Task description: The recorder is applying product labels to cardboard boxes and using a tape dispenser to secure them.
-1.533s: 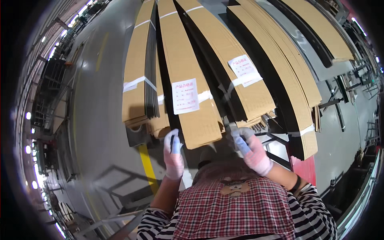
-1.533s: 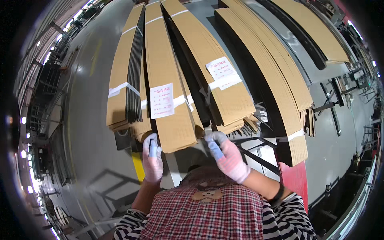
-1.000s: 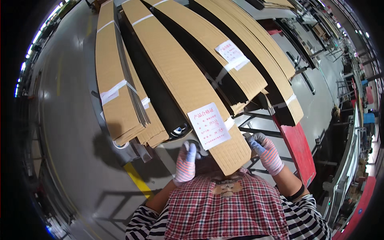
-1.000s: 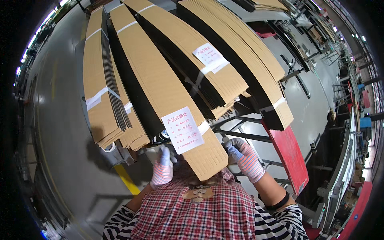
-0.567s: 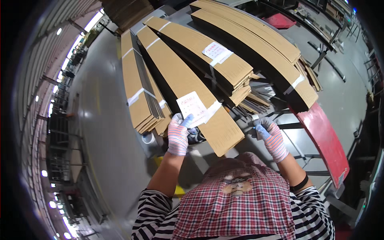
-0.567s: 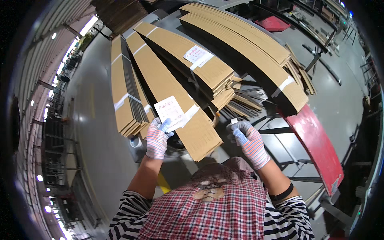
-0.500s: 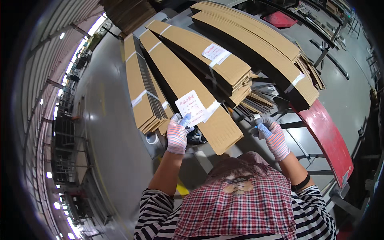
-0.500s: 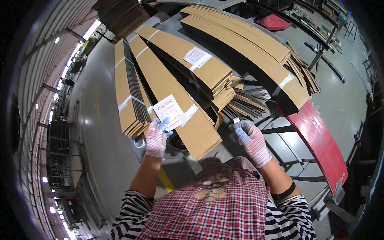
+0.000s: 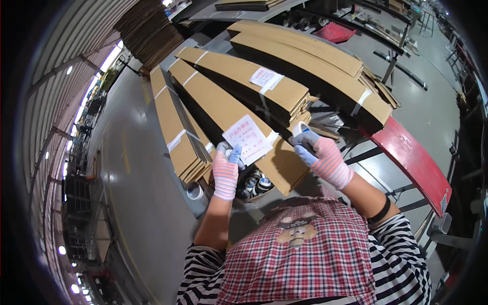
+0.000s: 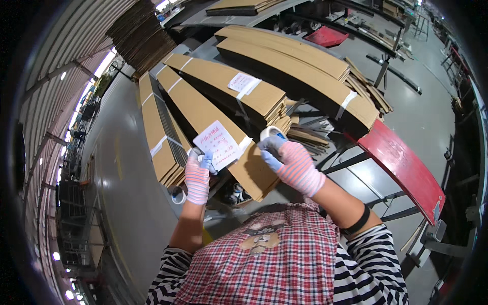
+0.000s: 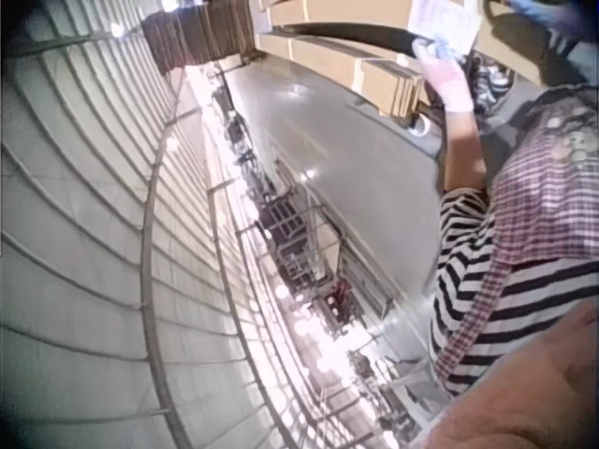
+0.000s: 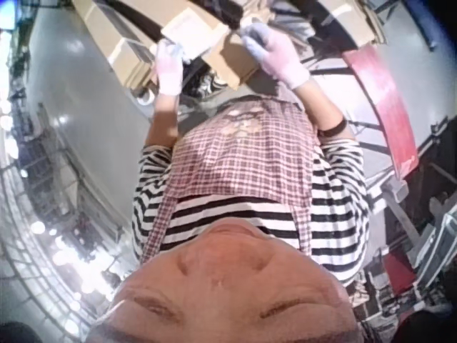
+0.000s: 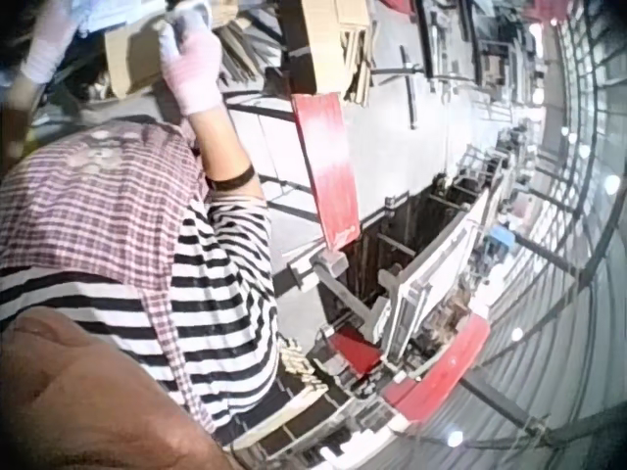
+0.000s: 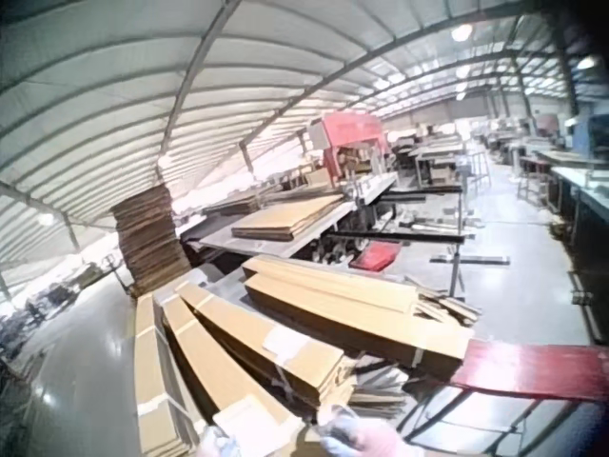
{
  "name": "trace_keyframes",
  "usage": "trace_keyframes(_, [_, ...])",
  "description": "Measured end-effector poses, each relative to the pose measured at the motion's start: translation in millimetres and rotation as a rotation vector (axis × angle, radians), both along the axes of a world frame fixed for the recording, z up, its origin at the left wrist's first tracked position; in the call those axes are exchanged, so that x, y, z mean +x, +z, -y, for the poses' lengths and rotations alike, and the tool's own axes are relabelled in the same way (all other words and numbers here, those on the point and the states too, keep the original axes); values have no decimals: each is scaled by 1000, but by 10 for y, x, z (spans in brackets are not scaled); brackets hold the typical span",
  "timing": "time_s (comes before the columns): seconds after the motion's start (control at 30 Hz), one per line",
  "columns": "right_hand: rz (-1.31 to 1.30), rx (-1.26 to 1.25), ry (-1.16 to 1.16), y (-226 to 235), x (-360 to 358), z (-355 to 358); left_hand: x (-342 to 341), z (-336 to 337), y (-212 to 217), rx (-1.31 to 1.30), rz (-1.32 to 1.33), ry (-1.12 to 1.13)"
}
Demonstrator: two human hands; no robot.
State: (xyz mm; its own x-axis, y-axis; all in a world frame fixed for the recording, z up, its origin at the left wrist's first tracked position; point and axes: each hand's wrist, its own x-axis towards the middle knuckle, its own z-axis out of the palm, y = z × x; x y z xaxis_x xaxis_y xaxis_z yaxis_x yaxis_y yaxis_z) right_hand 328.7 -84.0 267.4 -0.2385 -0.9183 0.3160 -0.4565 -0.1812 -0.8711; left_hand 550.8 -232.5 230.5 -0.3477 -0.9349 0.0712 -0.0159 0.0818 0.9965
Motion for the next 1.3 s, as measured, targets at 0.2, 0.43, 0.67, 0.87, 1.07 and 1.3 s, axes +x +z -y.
trace_keyframes(0.2, [512, 117, 135, 140, 262, 407, -109, -190, 350, 68, -264, -133])
trace_keyframes(0.43, [762, 126, 174, 205, 306, 381, -74, 16, 98, 387, -527, -305])
trace_keyframes(0.67, [830, 160, 168, 202, 194, 304, -230, -39, 27, 546, -626, -377])
trace_keyframes(0.87, [765, 174, 131, 203, 144, 235, -289, -177, 120, 530, -625, -206])
trace_keyframes(1.07, [689, 147, 160, 150, 189, 254, -244, -187, 49, 316, -558, 19])
trace_keyframes(1.3, [626, 95, 181, 62, 204, 392, 4, -69, 73, 380, -580, 131])
